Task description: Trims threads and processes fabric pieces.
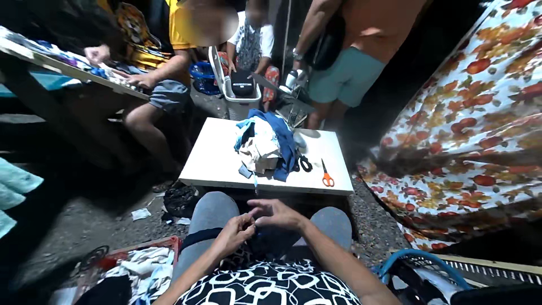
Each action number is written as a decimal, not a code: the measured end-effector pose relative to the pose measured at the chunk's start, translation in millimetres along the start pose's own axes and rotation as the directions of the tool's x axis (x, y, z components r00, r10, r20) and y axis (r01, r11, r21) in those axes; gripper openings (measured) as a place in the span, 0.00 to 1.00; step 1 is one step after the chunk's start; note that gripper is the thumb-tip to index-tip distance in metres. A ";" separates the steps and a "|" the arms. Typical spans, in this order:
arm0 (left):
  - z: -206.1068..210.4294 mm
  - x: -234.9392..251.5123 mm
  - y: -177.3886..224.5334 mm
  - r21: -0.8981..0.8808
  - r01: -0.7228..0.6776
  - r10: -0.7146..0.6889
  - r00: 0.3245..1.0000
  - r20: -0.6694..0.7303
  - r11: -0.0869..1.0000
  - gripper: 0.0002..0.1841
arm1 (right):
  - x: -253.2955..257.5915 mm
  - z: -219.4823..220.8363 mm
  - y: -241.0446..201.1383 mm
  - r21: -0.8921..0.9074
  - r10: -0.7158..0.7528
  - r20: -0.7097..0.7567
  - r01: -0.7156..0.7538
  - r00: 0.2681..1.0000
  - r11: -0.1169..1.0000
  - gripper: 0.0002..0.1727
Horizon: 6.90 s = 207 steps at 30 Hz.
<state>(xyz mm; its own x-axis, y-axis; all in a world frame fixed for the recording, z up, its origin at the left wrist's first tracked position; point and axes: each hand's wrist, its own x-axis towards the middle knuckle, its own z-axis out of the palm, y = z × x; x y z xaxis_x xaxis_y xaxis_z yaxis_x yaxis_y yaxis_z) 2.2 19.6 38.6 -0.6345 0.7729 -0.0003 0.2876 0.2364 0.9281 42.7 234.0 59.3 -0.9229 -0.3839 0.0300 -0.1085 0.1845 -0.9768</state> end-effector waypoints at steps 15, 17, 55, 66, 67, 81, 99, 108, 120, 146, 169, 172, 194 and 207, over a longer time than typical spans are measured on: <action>8.3 -7.4 -5.0 -0.404 -0.070 0.024 0.993 -0.118 0.912 0.07 | -36.3 -13.7 -11.4 -0.028 0.035 0.059 -0.033 0.998 0.999 0.12; 4.1 -7.0 -3.0 -0.493 -0.093 0.039 0.992 -0.119 0.865 0.07 | -43.1 -22.8 -19.3 0.068 0.015 0.043 -0.018 0.999 0.998 0.12; -19.1 -45.8 -1.4 -0.776 -0.324 0.351 0.926 -0.142 0.541 0.11 | -86.3 -87.4 -20.9 0.368 -0.032 -0.083 0.060 0.996 0.928 0.14; -18.7 -47.5 -13.7 -0.826 -0.247 0.101 0.968 -0.228 0.507 0.08 | -192.1 -134.4 -42.7 0.057 0.035 -0.431 -0.011 0.902 0.998 0.12; -18.3 -48.7 -15.2 -0.816 -0.245 0.067 0.967 -0.247 0.523 0.08 | -204.1 -135.2 -48.3 0.035 0.028 -0.460 -0.013 0.888 0.999 0.12; -16.8 -55.3 13.0 -0.758 -0.181 -0.174 0.916 -0.362 0.627 0.12 | -355.0 -183.9 -71.2 -0.135 -0.049 -0.612 -0.043 0.789 0.990 0.08; -6.4 -54.0 24.1 -0.852 -0.076 -0.063 0.990 -0.126 0.517 0.18 | -341.2 -162.6 -64.4 0.002 0.042 -0.990 0.279 -0.136 0.960 0.09; 11.0 -22.8 -14.2 -0.789 -0.197 0.062 0.978 -0.199 0.582 0.08 | -244.2 -111.8 -75.5 0.018 0.020 -0.989 -0.018 0.150 1.000 0.07; 8.2 -35.0 4.1 -0.758 -0.252 0.102 0.965 -0.241 0.602 0.17 | -71.2 18.5 -51.4 -0.141 -0.038 -0.318 -0.007 0.947 0.990 0.07; 9.6 -22.4 14.1 -0.812 -0.046 -0.108 0.985 -0.134 0.582 0.19 | -47.5 37.4 -41.6 -0.215 0.016 -0.267 -0.076 0.964 0.974 0.16; 7.8 -3.1 16.3 0.142 -0.270 0.295 0.932 -0.208 0.952 0.09 | -45.7 40.5 -23.8 -0.784 -0.243 -0.212 -0.016 0.946 0.620 0.16; 5.0 2.9 8.1 -0.029 -0.187 0.176 0.957 -0.229 0.982 0.08 | -51.4 37.3 -27.5 -0.697 -0.223 -0.253 -0.018 0.942 0.717 0.17; 23.7 -10.9 -14.4 -0.469 -0.313 0.240 0.948 -0.210 0.826 0.08 | -61.0 30.6 -28.8 -0.255 -0.104 -0.445 -0.014 0.890 0.967 0.10; 47.9 -8.8 22.7 -0.621 -0.268 0.000 0.918 -0.396 0.736 0.07 | -51.8 50.4 -24.8 -0.121 -0.126 -0.576 0.068 0.808 0.990 0.08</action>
<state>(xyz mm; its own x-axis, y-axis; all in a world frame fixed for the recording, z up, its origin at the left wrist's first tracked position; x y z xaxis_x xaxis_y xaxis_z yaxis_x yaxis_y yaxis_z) 48.7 46.4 41.9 -0.8669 0.4762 0.1473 -0.0639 -0.3992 0.9146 111.8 203.7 71.4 -0.9446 0.1876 0.2695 -0.2152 0.2663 -0.9396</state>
